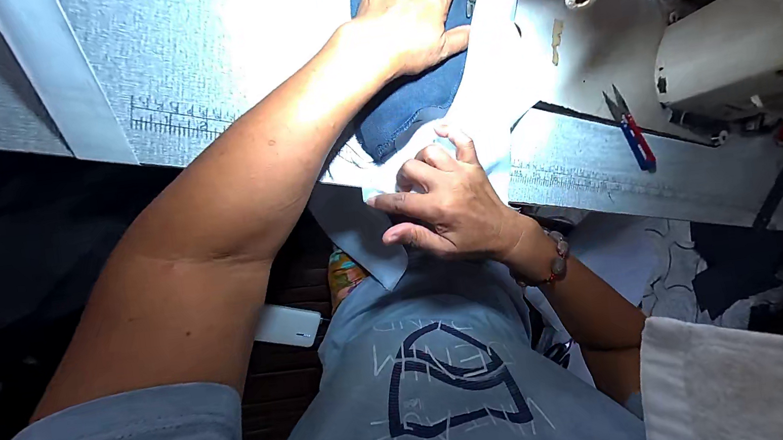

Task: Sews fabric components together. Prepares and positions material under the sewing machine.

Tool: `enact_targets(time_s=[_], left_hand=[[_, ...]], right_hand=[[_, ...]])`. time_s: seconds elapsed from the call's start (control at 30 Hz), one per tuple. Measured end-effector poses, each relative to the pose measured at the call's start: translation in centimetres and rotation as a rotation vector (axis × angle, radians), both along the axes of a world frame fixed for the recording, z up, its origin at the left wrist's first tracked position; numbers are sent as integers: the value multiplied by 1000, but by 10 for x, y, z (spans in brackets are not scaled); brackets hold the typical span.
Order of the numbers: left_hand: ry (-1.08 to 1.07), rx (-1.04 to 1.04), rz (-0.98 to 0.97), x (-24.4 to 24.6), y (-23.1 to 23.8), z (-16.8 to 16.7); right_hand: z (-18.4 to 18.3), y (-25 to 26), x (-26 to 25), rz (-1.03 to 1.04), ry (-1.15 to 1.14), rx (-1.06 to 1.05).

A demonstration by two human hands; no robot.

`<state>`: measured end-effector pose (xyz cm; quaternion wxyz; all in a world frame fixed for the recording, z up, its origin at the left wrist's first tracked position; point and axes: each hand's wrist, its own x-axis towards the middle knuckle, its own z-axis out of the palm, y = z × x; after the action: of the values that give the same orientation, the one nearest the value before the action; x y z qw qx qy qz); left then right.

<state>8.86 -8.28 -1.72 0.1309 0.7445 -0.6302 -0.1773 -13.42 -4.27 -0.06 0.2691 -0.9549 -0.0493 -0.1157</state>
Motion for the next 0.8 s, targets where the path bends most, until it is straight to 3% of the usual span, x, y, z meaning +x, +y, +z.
enact_targets(time_s=[0.17,0.3,0.37,0.53,0.7,0.8], left_hand=[[55,-130,-30,3,16,7],[51,-495,-56,13,83,6],[61,-577,-31,12,126,3],[115,-504,-65,-10,188,-11],[2,-469,-163,-17,194,-15],[-12,-468,-190,-17,195,-12]], right_hand=[[-8,8,-1,-90,-52,-59],[-14,14,1,-146,-128,-107],[-17,16,1,-159,-157,-103],[-18,16,-2,-159,-160,-100],[-10,15,-9,-133,-132,-118],[-8,16,-8,-241,-114,-145]])
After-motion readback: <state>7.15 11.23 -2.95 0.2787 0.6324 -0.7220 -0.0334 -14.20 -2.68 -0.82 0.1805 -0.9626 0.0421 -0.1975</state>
